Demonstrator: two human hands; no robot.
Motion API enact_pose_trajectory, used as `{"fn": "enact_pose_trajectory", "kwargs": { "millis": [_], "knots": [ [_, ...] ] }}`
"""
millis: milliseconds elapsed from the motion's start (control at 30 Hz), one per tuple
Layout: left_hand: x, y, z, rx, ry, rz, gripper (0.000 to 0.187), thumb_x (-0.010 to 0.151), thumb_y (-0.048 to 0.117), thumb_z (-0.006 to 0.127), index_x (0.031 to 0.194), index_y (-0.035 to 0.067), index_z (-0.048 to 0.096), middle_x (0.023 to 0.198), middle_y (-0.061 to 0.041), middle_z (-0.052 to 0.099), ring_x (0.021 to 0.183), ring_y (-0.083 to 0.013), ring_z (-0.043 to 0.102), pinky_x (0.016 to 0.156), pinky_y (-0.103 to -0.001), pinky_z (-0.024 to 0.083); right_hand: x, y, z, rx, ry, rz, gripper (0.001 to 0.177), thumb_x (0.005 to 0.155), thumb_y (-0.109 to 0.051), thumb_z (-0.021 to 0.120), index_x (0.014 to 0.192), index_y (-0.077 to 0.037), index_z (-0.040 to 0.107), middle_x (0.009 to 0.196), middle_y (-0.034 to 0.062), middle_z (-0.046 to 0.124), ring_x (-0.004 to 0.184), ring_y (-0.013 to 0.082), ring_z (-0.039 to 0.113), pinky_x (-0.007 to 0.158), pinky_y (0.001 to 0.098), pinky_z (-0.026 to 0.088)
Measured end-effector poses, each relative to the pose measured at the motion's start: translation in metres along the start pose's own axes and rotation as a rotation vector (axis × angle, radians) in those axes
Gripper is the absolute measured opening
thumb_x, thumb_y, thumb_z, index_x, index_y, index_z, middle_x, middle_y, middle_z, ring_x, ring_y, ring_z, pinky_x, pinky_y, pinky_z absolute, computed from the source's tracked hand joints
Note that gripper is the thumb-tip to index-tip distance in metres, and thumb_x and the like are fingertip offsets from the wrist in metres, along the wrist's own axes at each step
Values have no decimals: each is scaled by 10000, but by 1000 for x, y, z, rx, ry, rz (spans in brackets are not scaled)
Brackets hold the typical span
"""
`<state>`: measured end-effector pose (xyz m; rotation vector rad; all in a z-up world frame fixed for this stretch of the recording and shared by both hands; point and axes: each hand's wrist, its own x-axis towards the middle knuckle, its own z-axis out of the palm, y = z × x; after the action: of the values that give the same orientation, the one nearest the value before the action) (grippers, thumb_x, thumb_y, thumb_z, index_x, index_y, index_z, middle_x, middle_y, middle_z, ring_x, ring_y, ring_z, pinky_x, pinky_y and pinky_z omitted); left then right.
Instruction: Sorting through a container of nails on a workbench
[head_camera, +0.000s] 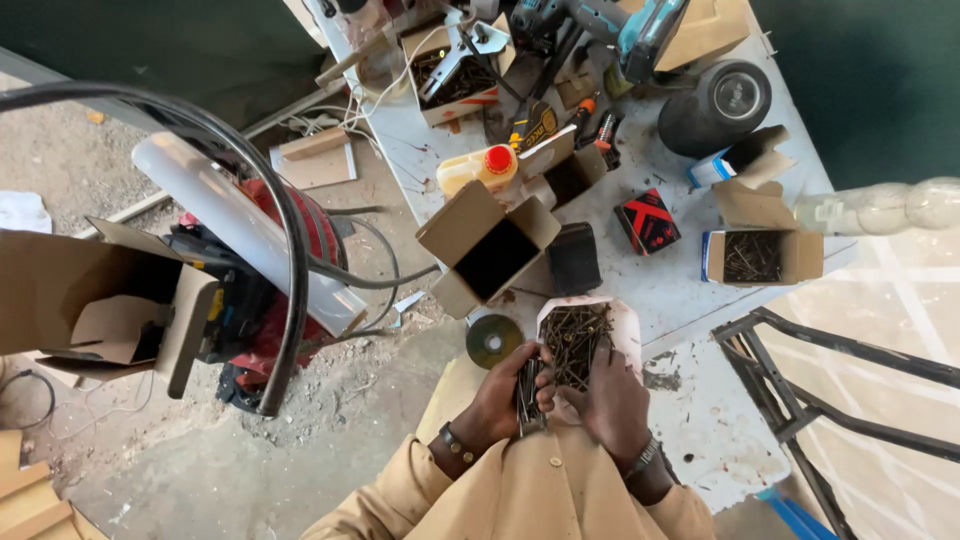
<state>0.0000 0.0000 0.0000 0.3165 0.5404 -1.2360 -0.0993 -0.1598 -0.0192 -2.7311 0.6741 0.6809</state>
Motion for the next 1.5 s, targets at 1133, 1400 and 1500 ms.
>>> {"fn": "enact_pose_trajectory", "kwargs": {
  "millis": [1133, 1400, 1500],
  "knots": [
    [-5, 10, -34, 99, 51, 101, 290, 1111, 399, 430, 1094, 125, 524, 745, 9, 367, 602, -141, 517, 564, -267, 456, -6, -4, -61, 1135, 68, 137, 542, 903, 20, 624, 1426, -121, 623, 1434, 218, 572, 1137, 326, 676, 918, 459, 547],
    [-5, 10, -38, 98, 26, 122, 296, 1119, 397, 421, 1096, 119, 522, 746, 10, 377, 606, -140, 532, 568, -272, 475, 1, -11, -61, 1092, 140, 70, 523, 934, 70, 565, 1439, -65, 578, 1450, 271, 540, 992, 328, 708, 796, 433, 576],
    [-4, 11, -41, 98, 40, 129, 300, 1117, 409, 430, 1096, 126, 527, 750, 9, 370, 610, -141, 518, 563, -269, 465, 5, -8, -54, 1031, 143, 46, 516, 955, 43, 547, 1442, -124, 582, 1444, 234, 529, 1096, 388, 678, 860, 518, 560]
  ]
}}
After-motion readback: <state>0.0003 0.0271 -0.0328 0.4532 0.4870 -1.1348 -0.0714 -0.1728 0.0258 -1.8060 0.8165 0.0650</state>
